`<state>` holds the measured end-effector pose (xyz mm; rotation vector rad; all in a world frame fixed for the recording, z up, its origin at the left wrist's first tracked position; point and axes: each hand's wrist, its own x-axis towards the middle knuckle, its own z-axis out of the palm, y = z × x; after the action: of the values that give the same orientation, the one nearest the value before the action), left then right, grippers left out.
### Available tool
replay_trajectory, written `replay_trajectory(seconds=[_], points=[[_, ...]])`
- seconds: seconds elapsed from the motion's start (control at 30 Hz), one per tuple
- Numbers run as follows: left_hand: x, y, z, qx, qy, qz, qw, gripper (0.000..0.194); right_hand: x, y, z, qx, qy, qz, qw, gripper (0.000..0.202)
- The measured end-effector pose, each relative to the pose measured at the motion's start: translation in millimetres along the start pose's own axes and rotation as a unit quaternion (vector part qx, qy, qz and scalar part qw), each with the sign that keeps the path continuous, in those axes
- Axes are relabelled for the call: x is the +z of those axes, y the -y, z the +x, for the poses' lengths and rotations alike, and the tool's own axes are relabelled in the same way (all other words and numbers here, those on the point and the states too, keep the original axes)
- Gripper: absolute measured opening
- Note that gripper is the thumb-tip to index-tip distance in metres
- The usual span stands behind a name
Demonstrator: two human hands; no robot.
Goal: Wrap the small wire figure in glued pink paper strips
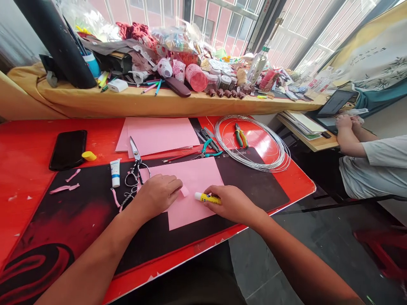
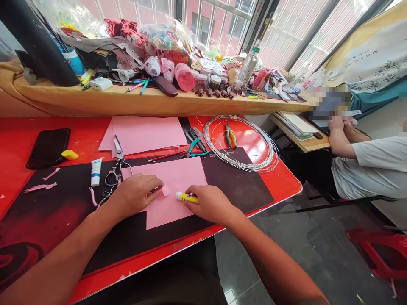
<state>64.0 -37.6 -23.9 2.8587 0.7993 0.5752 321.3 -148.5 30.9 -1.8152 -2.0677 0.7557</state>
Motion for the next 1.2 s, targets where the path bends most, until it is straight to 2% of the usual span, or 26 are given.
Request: replay_trajectory(seconds=[0.07, 0.17, 0.3, 0.43, 0.53, 0.7, 0.8, 0.93, 1.2], points=[[2.1, 0.3, -1.1, 0.002, 0.002, 0.002, 1.000, 0.017, 1.0, 1.3, 1.1, 0.001, -0.009, 0.020, 1.000, 0.017], [5.1, 0.8, -2.4, 0.001, 0.011, 0.002, 1.000, 0.016, 1.4, -0.4, 4.2, 0.036, -0.013, 0.166, 0.985, 0.021], [6.4, 1.1, -2.7, -0.003, 0.019, 0.007, 1.000, 0.015, -0.3, -13.6, 11.2, 0.080, -0.027, 0.398, 0.913, 0.036], [5.3, 1.1, -1.9, -0.005, 0.020, 0.002, 1.000, 0.015, -2.9, -30.7, 17.3, 0.106, -0.089, 0.485, 0.864, 0.044], [5.1, 1.1, -1.8, -0.007, 0.020, -0.003, 1.000, 0.015, -3.8, -40.3, 19.3, 0.106, -0.121, 0.477, 0.864, 0.044], [6.7, 1.6, -2.8, -0.010, 0.020, -0.006, 1.000, 0.015, -2.9, -52.5, 22.0, 0.067, -0.184, 0.310, 0.930, 0.039], [7.1, 1.7, -3.0, -0.016, 0.022, -0.010, 1.000, 0.016, -2.4, -59.9, 25.2, 0.042, -0.238, 0.214, 0.946, 0.035], [6.6, 1.1, -3.2, -0.020, 0.021, -0.020, 0.999, 0.018, -2.7, -71.5, 32.1, 0.044, -0.290, 0.205, 0.934, 0.034], [0.7, -1.4, -2.3, -0.013, 0.003, -0.032, 0.999, 0.018, -4.9, -86.8, 45.9, 0.055, -0.336, 0.311, 0.887, 0.042]])
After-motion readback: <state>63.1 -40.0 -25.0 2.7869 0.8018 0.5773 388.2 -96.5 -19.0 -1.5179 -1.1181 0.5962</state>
